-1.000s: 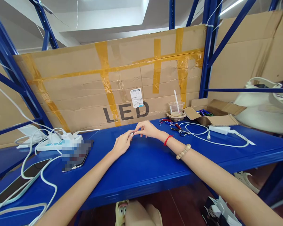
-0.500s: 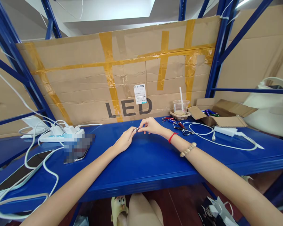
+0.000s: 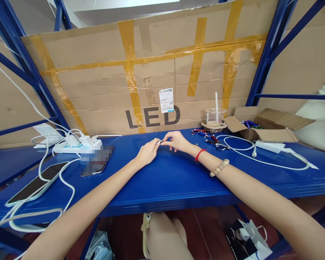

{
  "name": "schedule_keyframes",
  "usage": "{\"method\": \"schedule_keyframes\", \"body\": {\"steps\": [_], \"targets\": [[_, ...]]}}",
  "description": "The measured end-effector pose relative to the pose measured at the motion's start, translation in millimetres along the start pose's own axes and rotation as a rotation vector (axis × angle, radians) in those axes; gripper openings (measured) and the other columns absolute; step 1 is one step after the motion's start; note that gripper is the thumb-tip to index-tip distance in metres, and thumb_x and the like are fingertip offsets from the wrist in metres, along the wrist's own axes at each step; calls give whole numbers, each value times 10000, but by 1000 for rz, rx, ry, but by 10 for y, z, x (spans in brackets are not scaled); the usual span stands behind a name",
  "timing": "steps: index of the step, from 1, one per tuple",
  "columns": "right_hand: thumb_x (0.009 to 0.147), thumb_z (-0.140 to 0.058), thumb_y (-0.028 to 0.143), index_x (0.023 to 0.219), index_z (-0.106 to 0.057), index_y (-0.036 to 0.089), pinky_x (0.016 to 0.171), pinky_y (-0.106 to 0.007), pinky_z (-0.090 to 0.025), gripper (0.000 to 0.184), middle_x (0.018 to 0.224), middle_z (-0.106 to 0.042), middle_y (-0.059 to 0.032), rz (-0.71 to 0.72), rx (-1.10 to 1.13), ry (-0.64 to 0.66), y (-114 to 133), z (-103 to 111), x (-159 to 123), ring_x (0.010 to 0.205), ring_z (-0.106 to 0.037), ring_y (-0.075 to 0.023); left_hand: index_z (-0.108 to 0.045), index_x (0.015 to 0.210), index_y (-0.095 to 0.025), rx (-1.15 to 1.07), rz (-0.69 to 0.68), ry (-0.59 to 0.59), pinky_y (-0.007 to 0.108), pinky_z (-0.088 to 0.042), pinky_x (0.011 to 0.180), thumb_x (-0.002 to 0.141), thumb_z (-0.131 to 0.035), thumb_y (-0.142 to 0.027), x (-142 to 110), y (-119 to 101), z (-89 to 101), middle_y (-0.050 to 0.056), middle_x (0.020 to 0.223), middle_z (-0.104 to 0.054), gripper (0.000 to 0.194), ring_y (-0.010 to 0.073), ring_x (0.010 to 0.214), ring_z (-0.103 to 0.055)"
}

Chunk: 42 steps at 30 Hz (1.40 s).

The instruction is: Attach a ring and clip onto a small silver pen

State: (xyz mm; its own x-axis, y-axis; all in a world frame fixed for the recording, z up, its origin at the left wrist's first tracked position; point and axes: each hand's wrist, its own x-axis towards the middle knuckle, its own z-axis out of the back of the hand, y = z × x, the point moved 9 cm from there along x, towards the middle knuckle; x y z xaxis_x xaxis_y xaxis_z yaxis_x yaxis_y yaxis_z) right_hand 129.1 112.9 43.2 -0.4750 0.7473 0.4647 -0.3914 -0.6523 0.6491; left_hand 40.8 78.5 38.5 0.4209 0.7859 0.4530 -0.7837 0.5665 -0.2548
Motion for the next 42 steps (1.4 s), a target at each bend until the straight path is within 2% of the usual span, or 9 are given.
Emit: {"method": "schedule_keyframes", "body": {"steps": [8, 16, 20, 24, 33, 37, 42], "targets": [[679, -554, 479, 727, -585, 127, 274, -142, -330, 357, 685, -581, -38, 18, -117, -25, -7, -39, -25, 359, -505, -59, -461, 962, -231, 54, 45, 5, 252, -398, 650, 877, -242, -300, 9, 83, -47, 11, 927, -589, 245, 165, 821, -557], [669, -567, 487, 712, -611, 133, 338, -160, -383, 360, 762, -592, -49, 55, -142, -45, -21, -19, -14, 373, -517, -53, -467, 997, -234, 51, 73, 30, 254, -402, 678, 873, -261, -319, -2, 68, -45, 14, 936, -589, 255, 173, 835, -554], [655, -577, 493, 707, -627, 129, 342, -172, -399, 372, 747, -607, -56, 54, -121, -47, -21, -20, -9, 366, -522, -64, -472, 982, -235, 44, 74, 18, 268, -404, 684, 873, -262, -317, -7, 77, -36, 12, 936, -586, 251, 182, 840, -552], [659, -571, 491, 738, -640, 128, 330, -177, -407, 378, 649, -610, -50, 30, -80, -35, -41, -27, -11, 360, -526, -82, -469, 981, -235, 26, 70, -5, 270, -404, 689, 873, -254, -318, -11, 87, -23, 18, 976, -575, 254, 182, 861, -547], [674, -553, 474, 746, -637, 115, 275, -148, -387, 376, 650, -609, -59, 12, -5, -9, -37, -28, -14, 374, -531, -84, -421, 1089, -273, -42, 33, 15, 256, -404, 670, 865, -268, -307, -18, 27, 8, 1, 914, -590, 273, 166, 827, -556], [656, -581, 456, 751, -639, 124, 279, -143, -383, 351, 616, -608, -45, -7, -9, -33, -84, -13, -10, 362, -516, -74, -456, 1027, -265, -53, 53, 8, 245, -396, 634, 859, -278, -300, -17, 54, 13, -7, 829, -595, 247, 154, 752, -557], [626, -613, 434, 866, -642, 138, 289, -149, -400, 382, 810, -620, -70, 26, 78, -75, -17, 40, 5, 395, -520, -59, -460, 1011, -258, -109, 52, 10, 235, -394, 635, 859, -274, -292, -8, 82, -11, -24, 739, -577, 243, 133, 696, -545]]}}
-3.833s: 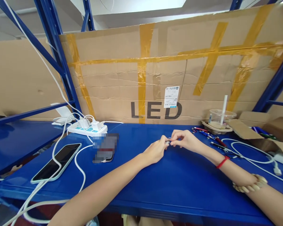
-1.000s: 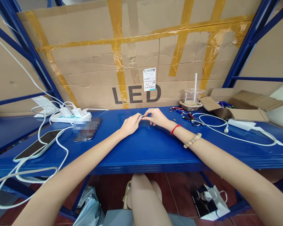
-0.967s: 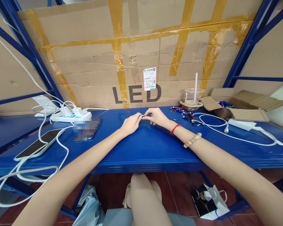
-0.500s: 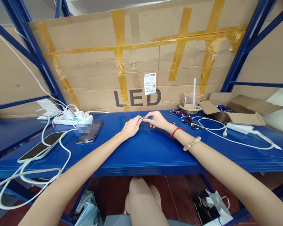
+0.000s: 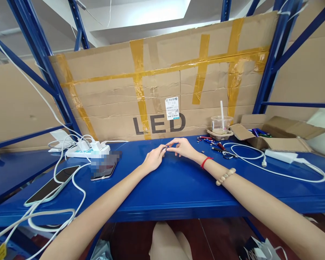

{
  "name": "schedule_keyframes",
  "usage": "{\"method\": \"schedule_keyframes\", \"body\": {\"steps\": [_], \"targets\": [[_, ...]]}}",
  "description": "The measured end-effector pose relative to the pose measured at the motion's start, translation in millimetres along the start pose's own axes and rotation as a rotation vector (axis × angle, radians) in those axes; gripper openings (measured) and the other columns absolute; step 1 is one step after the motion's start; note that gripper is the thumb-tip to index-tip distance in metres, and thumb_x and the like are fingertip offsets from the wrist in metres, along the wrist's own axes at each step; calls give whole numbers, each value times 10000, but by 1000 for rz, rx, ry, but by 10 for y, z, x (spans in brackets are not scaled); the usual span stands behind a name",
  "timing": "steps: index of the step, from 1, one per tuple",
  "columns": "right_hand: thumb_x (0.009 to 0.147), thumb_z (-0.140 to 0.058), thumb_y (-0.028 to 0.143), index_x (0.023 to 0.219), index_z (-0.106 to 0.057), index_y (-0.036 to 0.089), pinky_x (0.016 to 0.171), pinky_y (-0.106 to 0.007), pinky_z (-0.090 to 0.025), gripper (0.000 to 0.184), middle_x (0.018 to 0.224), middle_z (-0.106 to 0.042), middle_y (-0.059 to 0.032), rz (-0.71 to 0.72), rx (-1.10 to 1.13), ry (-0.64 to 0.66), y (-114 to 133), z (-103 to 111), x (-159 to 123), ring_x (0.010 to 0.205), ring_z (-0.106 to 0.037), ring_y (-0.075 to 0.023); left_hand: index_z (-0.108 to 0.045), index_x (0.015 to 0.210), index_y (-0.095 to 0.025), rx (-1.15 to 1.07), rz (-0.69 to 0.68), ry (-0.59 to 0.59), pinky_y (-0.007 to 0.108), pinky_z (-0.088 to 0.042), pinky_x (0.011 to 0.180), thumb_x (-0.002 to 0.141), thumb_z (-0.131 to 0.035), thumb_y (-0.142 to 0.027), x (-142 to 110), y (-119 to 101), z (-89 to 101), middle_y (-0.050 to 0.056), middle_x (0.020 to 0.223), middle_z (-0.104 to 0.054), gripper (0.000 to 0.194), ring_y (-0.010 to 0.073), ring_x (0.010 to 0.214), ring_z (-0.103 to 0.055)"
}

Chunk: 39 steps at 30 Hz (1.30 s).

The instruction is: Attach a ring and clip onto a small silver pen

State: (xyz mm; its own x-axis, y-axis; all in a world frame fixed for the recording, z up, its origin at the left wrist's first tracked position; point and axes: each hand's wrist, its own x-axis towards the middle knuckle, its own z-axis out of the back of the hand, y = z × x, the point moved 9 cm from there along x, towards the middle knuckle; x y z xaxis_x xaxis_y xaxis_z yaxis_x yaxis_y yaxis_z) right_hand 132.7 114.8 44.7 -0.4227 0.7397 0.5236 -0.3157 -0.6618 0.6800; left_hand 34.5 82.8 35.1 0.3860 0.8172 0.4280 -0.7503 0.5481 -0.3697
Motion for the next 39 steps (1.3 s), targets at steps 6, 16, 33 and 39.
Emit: {"method": "schedule_keyframes", "body": {"steps": [6, 16, 33, 39], "targets": [[586, -640, 432, 730, -658, 105, 320, -164, -410, 358, 732, -603, -63, -9, 106, 54, 50, 17, 13, 416, -519, -66, -456, 955, -232, -90, -76, 32, 219, -392, 631, 865, -257, -307, 3, -32, -37, -37, 679, -529, 230, 107, 627, -508], [558, -656, 433, 644, -604, 112, 360, -175, -391, 336, 546, -556, -11, -26, 129, 167, 211, -29, -48, 445, -520, -89, -389, 897, -207, -116, -110, 81, 238, -384, 613, 858, -272, -300, -77, -127, -58, -29, 671, -484, 155, 117, 601, -474], [654, -591, 428, 662, -595, 134, 403, -178, -386, 294, 535, -593, -23, 14, -58, 100, 127, -44, -18, 431, -524, -92, -394, 885, -210, -131, -110, 6, 247, -416, 674, 853, -310, -269, -88, -148, 23, -4, 779, -585, 107, 129, 699, -563], [636, -588, 462, 624, -592, 123, 364, -172, -399, 339, 561, -598, -36, -36, 29, 110, 170, -44, -14, 442, -536, -97, -418, 973, -232, -145, -91, -7, 266, -423, 738, 853, -321, -279, -85, -131, 42, -3, 863, -617, 160, 150, 829, -580]]}}
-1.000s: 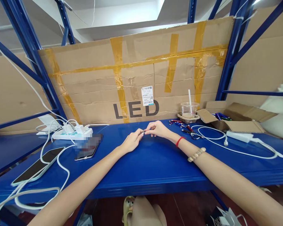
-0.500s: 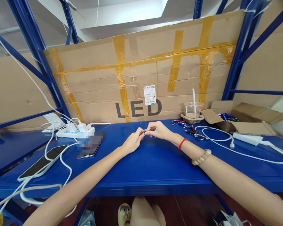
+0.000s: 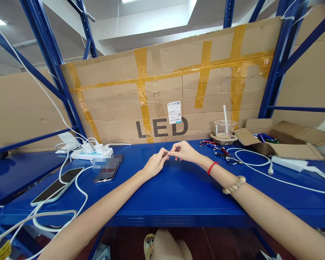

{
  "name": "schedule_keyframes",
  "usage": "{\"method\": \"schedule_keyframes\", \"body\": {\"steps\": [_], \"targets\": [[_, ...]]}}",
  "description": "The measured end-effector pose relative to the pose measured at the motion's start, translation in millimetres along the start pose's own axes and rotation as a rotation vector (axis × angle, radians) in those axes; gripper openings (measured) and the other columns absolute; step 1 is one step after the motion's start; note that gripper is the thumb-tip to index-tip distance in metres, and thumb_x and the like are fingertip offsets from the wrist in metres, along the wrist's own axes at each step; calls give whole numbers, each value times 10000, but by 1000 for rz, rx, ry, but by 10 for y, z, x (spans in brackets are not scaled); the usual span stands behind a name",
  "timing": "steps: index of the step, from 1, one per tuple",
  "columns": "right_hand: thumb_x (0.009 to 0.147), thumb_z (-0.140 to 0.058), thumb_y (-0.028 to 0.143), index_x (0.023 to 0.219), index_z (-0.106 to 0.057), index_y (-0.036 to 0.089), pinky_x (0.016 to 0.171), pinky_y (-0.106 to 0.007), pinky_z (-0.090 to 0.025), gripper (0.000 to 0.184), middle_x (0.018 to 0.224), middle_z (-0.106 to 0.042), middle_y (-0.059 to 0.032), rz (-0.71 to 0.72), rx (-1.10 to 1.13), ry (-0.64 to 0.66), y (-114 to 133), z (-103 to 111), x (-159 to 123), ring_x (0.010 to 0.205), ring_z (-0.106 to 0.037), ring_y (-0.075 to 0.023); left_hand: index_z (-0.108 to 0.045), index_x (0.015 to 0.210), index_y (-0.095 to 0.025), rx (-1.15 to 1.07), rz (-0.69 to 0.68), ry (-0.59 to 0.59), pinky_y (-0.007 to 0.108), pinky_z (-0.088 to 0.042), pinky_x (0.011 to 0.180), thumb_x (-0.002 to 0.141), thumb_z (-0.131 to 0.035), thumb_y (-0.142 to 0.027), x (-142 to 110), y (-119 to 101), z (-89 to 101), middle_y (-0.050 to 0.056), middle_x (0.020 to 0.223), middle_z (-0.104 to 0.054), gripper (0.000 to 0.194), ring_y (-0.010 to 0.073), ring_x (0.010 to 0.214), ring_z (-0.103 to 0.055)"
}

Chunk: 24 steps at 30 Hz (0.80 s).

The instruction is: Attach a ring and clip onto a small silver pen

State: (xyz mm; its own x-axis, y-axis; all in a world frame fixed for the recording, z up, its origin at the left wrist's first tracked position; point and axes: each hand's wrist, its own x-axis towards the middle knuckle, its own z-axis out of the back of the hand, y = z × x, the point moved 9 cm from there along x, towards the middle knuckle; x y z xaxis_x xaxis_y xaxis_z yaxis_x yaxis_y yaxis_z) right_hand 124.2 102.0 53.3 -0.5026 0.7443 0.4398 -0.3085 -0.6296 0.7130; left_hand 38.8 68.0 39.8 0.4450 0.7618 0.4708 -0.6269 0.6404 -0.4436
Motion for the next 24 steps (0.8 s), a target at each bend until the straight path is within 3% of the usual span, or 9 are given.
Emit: {"method": "schedule_keyframes", "body": {"steps": [5, 9, 14, 16, 18, 21, 24], "targets": [[609, -599, 492, 618, -588, 113, 344, -170, -398, 380, 519, -561, -18, -83, 53, -26, 35, 40, -31, 407, -512, -84, -349, 1182, -282, 16, -33, -6, 259, -422, 776, 847, -339, -279, 5, -55, 25, -13, 962, -613, 335, 152, 891, -575], [578, -611, 520, 633, -594, 112, 351, -166, -403, 412, 559, -568, -21, -144, 119, -10, -98, -3, -30, 423, -520, -80, -455, 1070, -264, 45, -54, -18, 229, -432, 723, 844, -341, -276, 16, -79, 40, -22, 883, -621, 254, 138, 815, -588], [612, -546, 590, 633, -606, 111, 362, -164, -394, 483, 619, -604, -51, -220, 89, 21, -264, -47, -16, 437, -535, -84, -481, 982, -236, 71, -35, -24, 222, -427, 711, 849, -326, -258, 39, -58, 32, -17, 826, -611, 205, 124, 767, -578], [659, -474, 616, 685, -629, 118, 384, -177, -397, 522, 659, -624, -61, -221, 6, 2, -281, 41, -10, 446, -543, -90, -481, 991, -234, 100, -25, -43, 224, -424, 703, 848, -324, -251, 49, -46, 41, -10, 825, -606, 213, 125, 757, -574], [729, -368, 616, 741, -643, 143, 430, -197, -401, 548, 694, -637, -57, -218, -139, -118, -290, 272, -19, 480, -558, -102, -477, 1010, -232, 118, -11, -54, 225, -422, 683, 845, -332, -250, 58, -26, 43, -6, 807, -604, 220, 126, 731, -574], [750, -420, 540, 693, -655, 187, 544, -233, -394, 428, 726, -642, -45, -171, -573, -301, -229, 621, -70, 663, -583, -163, -474, 1016, -228, 125, 5, -48, 222, -418, 668, 844, -329, -253, 71, 7, 31, -5, 777, -598, 227, 120, 685, -569], [717, -527, 437, 727, -668, 230, 558, -227, -366, 251, 810, -641, -22, -139, -768, -173, -286, 590, -70, 737, -573, -171, -475, 999, -224, 135, 7, -41, 218, -413, 665, 849, -309, -254, 77, 24, 21, -6, 755, -583, 226, 113, 662, -554]]}}
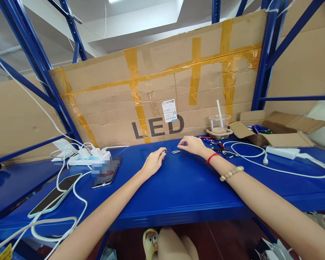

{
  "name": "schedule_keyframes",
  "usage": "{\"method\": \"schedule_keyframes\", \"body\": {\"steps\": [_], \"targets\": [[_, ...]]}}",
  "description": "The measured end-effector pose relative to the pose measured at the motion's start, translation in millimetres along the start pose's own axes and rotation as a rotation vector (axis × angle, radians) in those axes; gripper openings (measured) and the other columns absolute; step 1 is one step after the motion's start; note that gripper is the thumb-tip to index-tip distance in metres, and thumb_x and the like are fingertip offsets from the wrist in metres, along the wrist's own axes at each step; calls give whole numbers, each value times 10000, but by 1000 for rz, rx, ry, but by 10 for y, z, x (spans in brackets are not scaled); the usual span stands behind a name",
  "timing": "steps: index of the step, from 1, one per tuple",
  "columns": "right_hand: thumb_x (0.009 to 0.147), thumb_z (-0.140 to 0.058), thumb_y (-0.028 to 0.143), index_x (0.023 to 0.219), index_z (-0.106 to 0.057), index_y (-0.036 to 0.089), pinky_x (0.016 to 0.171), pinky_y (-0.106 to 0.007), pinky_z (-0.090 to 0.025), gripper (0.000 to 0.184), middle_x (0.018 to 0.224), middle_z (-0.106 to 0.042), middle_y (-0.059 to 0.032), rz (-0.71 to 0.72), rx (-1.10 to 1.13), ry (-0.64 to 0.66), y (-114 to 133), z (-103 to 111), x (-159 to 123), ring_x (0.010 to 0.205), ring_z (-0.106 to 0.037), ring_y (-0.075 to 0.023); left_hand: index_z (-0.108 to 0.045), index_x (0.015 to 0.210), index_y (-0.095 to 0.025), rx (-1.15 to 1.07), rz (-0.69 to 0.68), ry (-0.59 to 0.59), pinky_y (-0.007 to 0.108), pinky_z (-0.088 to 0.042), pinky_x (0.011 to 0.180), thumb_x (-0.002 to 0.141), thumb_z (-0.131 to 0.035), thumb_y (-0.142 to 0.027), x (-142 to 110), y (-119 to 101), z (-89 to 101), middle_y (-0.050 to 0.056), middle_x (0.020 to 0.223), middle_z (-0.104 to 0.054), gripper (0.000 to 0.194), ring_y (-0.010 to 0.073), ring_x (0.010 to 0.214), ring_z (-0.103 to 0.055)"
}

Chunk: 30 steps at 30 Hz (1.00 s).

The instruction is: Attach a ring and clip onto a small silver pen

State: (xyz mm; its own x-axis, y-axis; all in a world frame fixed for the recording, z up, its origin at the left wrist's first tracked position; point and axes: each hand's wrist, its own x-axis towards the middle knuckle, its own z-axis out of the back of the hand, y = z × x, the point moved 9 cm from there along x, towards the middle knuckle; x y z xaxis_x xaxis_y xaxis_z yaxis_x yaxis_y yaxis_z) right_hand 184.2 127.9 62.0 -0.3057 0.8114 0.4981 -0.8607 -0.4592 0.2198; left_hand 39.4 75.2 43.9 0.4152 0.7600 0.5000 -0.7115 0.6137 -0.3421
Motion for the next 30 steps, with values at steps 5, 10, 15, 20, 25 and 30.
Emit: {"method": "schedule_keyframes", "body": {"steps": [5, 10, 15, 20, 25, 30], "targets": [[747, -525, 347, 819, -665, 256, 606, -208, -362, 182, 866, -628, -4, 208, 6, 119, 177, -186, -34, 782, -559, -143, -461, 975, -226, 22, 38, 15, 217, -404, 640, 855, -287, -268, -9, 31, -9, -18, 694, -552, 215, 111, 626, -538], [744, -530, 294, 836, -664, 244, 584, -209, -365, 170, 850, -612, -23, 185, 10, 206, 200, -309, -52, 765, -552, -147, -426, 974, -234, 30, 51, 49, 221, -397, 631, 863, -248, -266, -20, 26, -24, -29, 679, -526, 212, 111, 630, -524], [722, -546, 352, 757, -655, 211, 600, -211, -390, 182, 880, -586, -38, 167, 95, 206, 252, -384, -57, 740, -551, -140, -404, 983, -231, 8, 16, 106, 219, -396, 652, 865, -224, -261, -24, 2, -70, -29, 704, -519, 217, 106, 648, -510], [760, -493, 349, 777, -640, 201, 648, -232, -397, 208, 847, -607, -44, 232, 120, 210, 388, -420, -72, 749, -558, -151, -400, 982, -243, -22, -14, 110, 233, -396, 689, 866, -217, -262, -28, -20, -79, -18, 841, -551, 218, 114, 731, -519], [771, -482, 334, 785, -622, 208, 642, -236, -390, 188, 798, -636, -24, 250, 165, 209, 442, -369, -82, 737, -567, -153, -408, 1005, -249, -32, -25, 125, 259, -389, 765, 872, -215, -274, -29, -34, -90, -4, 967, -549, 236, 133, 833, -531], [778, -470, 313, 793, -607, 201, 644, -237, -392, 178, 796, -638, -22, 265, 269, 201, 442, -388, -81, 732, -571, -143, -400, 1018, -257, -14, -55, 147, 274, -400, 742, 874, -215, -300, -37, -63, -106, 0, 952, -559, 238, 148, 824, -546]]}}
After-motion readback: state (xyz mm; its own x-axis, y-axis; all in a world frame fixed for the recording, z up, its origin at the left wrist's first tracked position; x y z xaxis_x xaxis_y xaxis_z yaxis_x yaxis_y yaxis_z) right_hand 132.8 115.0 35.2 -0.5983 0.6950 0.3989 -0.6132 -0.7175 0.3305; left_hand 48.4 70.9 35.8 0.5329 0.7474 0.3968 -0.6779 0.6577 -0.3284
